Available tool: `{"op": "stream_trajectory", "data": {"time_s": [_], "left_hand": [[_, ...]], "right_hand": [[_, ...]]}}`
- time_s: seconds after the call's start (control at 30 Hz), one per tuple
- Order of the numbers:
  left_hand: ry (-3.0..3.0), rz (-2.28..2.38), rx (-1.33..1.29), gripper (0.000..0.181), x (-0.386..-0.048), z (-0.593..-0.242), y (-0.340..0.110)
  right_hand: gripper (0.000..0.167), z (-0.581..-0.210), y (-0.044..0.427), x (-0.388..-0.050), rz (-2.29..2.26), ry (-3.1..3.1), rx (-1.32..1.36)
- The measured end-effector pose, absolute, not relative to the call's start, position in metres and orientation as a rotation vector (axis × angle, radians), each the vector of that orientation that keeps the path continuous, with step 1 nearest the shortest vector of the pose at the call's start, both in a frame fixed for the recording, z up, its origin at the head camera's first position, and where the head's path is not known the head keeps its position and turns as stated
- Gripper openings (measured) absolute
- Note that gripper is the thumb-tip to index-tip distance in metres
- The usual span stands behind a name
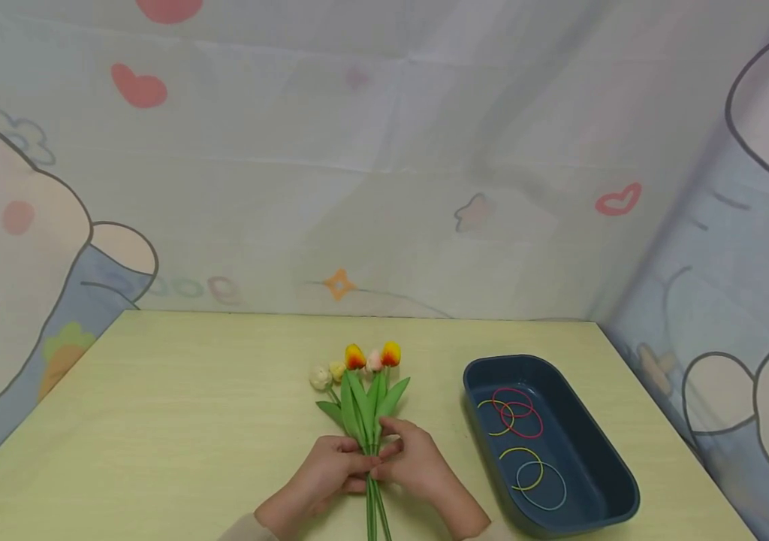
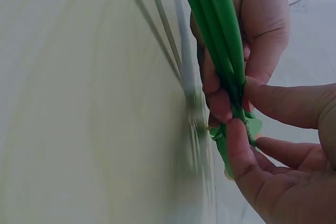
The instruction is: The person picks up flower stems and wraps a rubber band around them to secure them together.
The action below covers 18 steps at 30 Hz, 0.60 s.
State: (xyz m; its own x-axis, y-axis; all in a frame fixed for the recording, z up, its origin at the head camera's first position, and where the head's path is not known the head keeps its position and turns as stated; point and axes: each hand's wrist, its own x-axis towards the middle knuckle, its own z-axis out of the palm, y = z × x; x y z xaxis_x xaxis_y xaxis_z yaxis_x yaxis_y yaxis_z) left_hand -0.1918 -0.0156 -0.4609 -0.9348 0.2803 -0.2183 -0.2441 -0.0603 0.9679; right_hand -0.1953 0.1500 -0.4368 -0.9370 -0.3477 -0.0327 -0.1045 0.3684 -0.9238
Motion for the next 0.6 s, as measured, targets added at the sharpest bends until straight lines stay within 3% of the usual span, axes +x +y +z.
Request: {"op": "stream_trajectory", "data": {"time_s": [0.3,0.6], "left_hand": [[1.832,2.143,0.070,0.020,-0.193,-0.454,-0.016],[1.831,2.208,0.180,0.031,-0.190,-0.434,-0.025]], "right_hand": [[0.072,-0.431,0.151,-0.196,-1.606,2.458,-0.459],[0.065,-0.415,0.151,-0.190,-1.686,2.430,-0.623]]}}
